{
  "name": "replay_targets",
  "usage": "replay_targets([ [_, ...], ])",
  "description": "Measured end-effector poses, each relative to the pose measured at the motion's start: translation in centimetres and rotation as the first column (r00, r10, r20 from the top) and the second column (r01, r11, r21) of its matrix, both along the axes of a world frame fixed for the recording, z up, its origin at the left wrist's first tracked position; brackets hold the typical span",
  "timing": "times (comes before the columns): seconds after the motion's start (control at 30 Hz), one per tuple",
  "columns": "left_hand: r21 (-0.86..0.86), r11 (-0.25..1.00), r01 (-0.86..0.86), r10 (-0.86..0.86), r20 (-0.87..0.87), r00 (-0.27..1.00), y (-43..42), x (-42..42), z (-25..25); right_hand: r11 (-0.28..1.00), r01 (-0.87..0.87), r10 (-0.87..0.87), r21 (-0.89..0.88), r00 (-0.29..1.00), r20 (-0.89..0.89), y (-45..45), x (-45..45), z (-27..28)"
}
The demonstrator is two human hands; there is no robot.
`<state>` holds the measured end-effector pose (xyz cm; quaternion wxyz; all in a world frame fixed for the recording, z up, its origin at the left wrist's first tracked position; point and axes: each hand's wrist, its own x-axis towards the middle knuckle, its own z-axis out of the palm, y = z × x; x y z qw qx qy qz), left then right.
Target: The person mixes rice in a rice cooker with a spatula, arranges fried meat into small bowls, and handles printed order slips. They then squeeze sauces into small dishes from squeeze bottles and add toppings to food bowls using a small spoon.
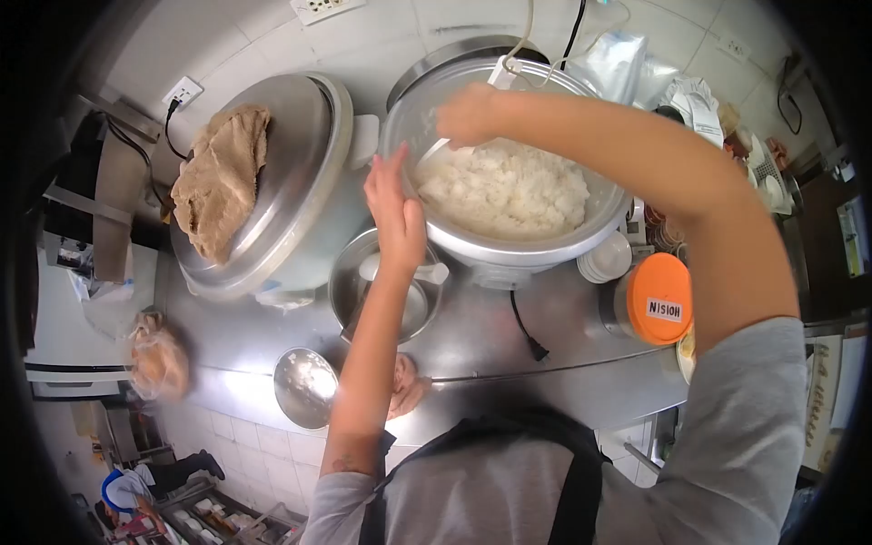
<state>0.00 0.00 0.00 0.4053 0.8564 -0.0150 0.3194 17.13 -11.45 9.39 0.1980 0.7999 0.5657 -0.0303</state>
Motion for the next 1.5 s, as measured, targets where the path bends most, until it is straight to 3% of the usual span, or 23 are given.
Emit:
replay_targets([
  [0.17, 0.032, 0.999, -0.03, 0.029, 0.045, 0.999, 0.2, 0.1, -0.5, 0.993, -0.012, 0.0, 0.115, 0.995, 0.104, -3.1, -5.4, 2.3],
  [0.27, 0.006, 1.0, -0.025, 0.025, 0.063, 0.998, 0.1, -0.1, -0.5, 0.981, 0.195, -0.196, 0.023, 0.978, 0.071, -4.8, -8.4, 2.1],
  [0.37, 0.001, 0.999, -0.041, 0.041, 0.06, 0.997, -0.3, 0.0, -0.4, 0.98, 0.198, -0.197, -0.011, 0.979, 0.043, -6.2, -6.9, -3.0],
  [0.47, -0.008, 1.0, -0.023, 0.023, 0.052, 0.998, -0.1, -0.2, -0.1, 0.929, 0.363, -0.366, -0.067, 0.929, -0.056, -5.3, -6.0, -0.4],
  [0.57, 0.051, 0.999, -0.015, 0.011, 0.079, 0.997, 0.2, -0.2, -0.5, 0.847, 0.413, -0.379, -0.336, 0.911, 0.164, -3.0, -6.1, 5.2],
  [0.67, 0.027, 0.999, -0.022, 0.019, 0.092, 0.996, 0.0, 0.0, -0.7, 0.818, 0.534, -0.543, -0.213, 0.839, 0.019, -2.5, -8.7, 10.2],
  [0.77, -0.006, 1.0, -0.02, 0.021, 0.104, 0.994, -0.3, -0.1, -0.5, 0.898, 0.424, -0.432, -0.118, 0.901, -0.049, -2.7, -9.2, 0.0],
  [0.9, 0.038, 0.999, -0.029, 0.026, 0.07, 0.997, 0.3, -0.2, -0.4, 0.89, 0.411, -0.44, -0.198, 0.887, -0.14, -2.5, -8.8, 0.3],
  [0.97, 0.063, 0.997, -0.045, 0.044, 0.008, 0.999, 0.2, -0.6, -0.4, 0.846, 0.429, -0.479, -0.317, 0.873, -0.096, -2.8, -8.6, 2.3],
  [1.0, 0.048, 0.997, -0.063, 0.06, 0.066, 0.996, 0.0, -1.4, -0.1, 0.784, 0.596, -0.621, -0.174, 0.759, -0.197, -3.5, -9.5, 4.2],
  [1.03, 0.041, 0.998, -0.056, 0.052, 0.101, 0.993, -0.5, -3.3, 0.2, 0.763, 0.619, -0.639, -0.188, 0.766, -0.072, -3.8, -10.2, 6.3],
  [1.1, 0.036, 0.999, -0.033, 0.026, 0.197, 0.98, -1.8, -8.3, 0.9, 0.781, 0.622, -0.624, -0.065, 0.781, -0.019, -5.7, -11.9, 9.8],
  [1.17, -0.011, 0.975, 0.221, -0.221, 0.018, 0.975, -3.0, -14.6, -2.0, 0.925, 0.314, -0.341, 0.212, 0.935, 0.102, -10.4, -11.8, 10.3],
  [1.23, -0.067, 0.93, 0.362, -0.366, -0.263, 0.892, -5.1, -20.2, -6.4, 0.858, 0.397, -0.41, 0.326, 0.912, -0.03, -9.4, -16.3, 11.7],
  [1.27, -0.038, 0.911, 0.411, -0.406, -0.263, 0.875, -6.0, -22.0, -8.7, 0.817, 0.439, -0.434, 0.375, 0.895, -0.102, -8.4, -18.5, 12.1],
  [1.33, 0.053, 0.891, 0.452, -0.422, -0.273, 0.864, -7.4, -24.1, -12.8, 0.841, 0.337, -0.328, 0.423, 0.94, -0.097, -6.1, -20.9, 9.4],
  [1.43, 0.187, 0.892, 0.411, -0.354, -0.277, 0.893, -8.7, -25.7, -15.5, 0.927, 0.247, -0.2, 0.282, 0.962, -0.186, -0.9, -22.8, 3.0],
  [1.5, 0.206, 0.899, 0.386, -0.326, -0.275, 0.905, -9.0, -26.2, -15.4, 0.926, 0.363, -0.34, 0.103, 0.922, -0.186, 3.5, -23.7, -0.9],
])
